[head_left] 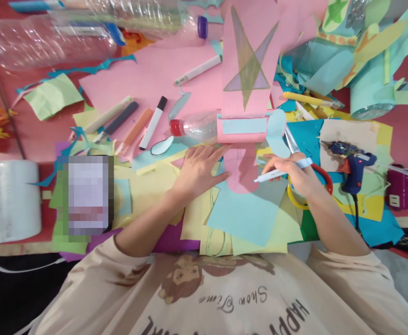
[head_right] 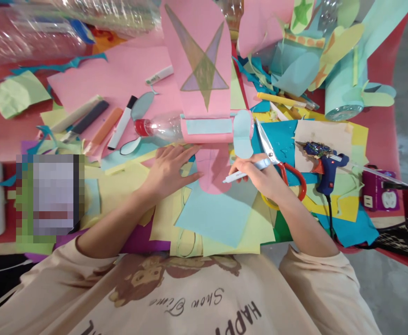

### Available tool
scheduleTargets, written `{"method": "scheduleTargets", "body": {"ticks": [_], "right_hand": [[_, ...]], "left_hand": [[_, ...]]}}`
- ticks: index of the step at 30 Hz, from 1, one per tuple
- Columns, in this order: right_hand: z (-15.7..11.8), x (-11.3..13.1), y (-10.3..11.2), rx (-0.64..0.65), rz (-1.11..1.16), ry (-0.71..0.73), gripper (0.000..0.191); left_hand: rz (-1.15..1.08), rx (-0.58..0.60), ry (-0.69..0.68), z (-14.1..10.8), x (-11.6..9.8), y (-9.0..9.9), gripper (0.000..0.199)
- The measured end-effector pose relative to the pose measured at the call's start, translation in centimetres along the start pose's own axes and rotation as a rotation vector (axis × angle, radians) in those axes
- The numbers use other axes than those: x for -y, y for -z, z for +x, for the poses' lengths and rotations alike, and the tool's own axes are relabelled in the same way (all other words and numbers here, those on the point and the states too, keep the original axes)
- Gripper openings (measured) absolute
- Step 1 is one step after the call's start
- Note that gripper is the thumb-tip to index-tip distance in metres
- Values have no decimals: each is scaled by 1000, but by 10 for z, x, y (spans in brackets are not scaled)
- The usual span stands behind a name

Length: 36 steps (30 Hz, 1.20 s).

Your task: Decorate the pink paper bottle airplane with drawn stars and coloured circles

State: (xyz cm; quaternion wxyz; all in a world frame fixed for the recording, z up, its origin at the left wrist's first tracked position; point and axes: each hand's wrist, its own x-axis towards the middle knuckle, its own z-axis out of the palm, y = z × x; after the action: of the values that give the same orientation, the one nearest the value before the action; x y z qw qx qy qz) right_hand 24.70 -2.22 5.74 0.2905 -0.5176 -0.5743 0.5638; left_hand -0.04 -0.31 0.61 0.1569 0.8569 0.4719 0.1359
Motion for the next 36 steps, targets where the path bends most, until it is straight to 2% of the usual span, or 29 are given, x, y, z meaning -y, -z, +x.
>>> {"method": "scheduleTargets", "body": {"ticks": [3,7,20,24,28,36], "right_hand": [[0,2,-6,1,-4,12,34],[3,5,-16,51,-154,44,23],[41,8,-43,36,-354,180,6],[44,7,-44,36,-382,195,6],[45,8,-43,88,-424,190,7],[36,18,-36,151,-443,79,8]], "left_hand": [[4,2,1,1,0,0,58],[-4,0,3,1,-1,1,58],[-26,-43,-17,1,-3,-2,50],[-35,-38,-12,1,-4,-2,49],[-22,-31,-3,1,-4,-1,50],[12,-65,-42,2,0,-5,51]]}}
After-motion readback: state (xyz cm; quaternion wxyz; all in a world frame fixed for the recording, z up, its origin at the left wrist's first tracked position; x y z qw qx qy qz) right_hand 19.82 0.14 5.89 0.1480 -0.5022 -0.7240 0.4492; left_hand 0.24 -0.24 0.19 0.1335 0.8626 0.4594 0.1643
